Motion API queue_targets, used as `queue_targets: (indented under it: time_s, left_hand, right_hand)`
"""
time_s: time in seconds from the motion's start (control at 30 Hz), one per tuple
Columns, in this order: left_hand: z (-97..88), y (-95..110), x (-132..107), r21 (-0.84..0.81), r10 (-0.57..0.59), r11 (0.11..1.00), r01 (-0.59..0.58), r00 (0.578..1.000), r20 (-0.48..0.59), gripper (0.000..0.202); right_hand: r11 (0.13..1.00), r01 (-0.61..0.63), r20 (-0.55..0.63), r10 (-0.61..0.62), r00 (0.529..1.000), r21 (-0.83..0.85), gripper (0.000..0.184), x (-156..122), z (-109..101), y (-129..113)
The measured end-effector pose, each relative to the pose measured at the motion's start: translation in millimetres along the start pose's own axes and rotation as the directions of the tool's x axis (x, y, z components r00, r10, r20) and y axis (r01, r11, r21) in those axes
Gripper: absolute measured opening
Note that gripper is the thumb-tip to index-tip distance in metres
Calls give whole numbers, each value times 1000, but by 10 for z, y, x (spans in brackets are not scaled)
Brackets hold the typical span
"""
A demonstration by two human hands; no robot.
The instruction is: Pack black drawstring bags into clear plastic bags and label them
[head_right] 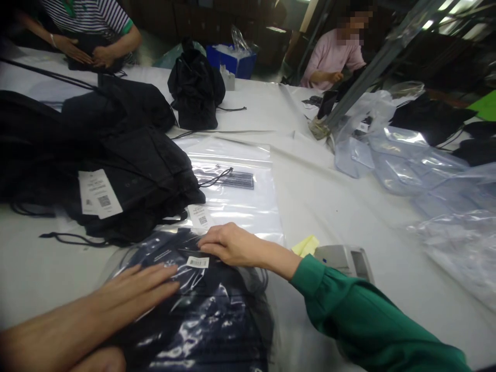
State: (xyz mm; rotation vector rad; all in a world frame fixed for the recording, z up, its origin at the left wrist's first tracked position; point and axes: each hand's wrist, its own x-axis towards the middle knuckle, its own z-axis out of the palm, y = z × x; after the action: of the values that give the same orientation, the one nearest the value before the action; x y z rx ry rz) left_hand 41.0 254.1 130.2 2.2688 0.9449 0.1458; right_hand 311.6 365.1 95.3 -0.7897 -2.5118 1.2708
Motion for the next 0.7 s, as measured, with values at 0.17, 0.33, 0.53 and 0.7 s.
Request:
queue_targets:
  time_s: [0.17,0.33,0.53,0.7]
  left_hand:
    - [-206,-107,388,-118,38,993,-17,983,179,81]
    - [-155,-138,433,-168,80,985,-29,949,304,81]
    - [-101,-260,234,-149,-63,982,121,936,347,65]
    - [-80,-610,-111,-319,-575,800,508,800,-168,59]
  right_hand:
    - [1000,13,13,-13,1000,-27,40,-328,10,-259]
    - [999,-32,203,38,979,-35,49,-534,96,-248]
    - [978,-37,175,74,982,-204,46,-730,154,-34]
    - [872,-473,-500,357,789,-124,39,-1432,454,76]
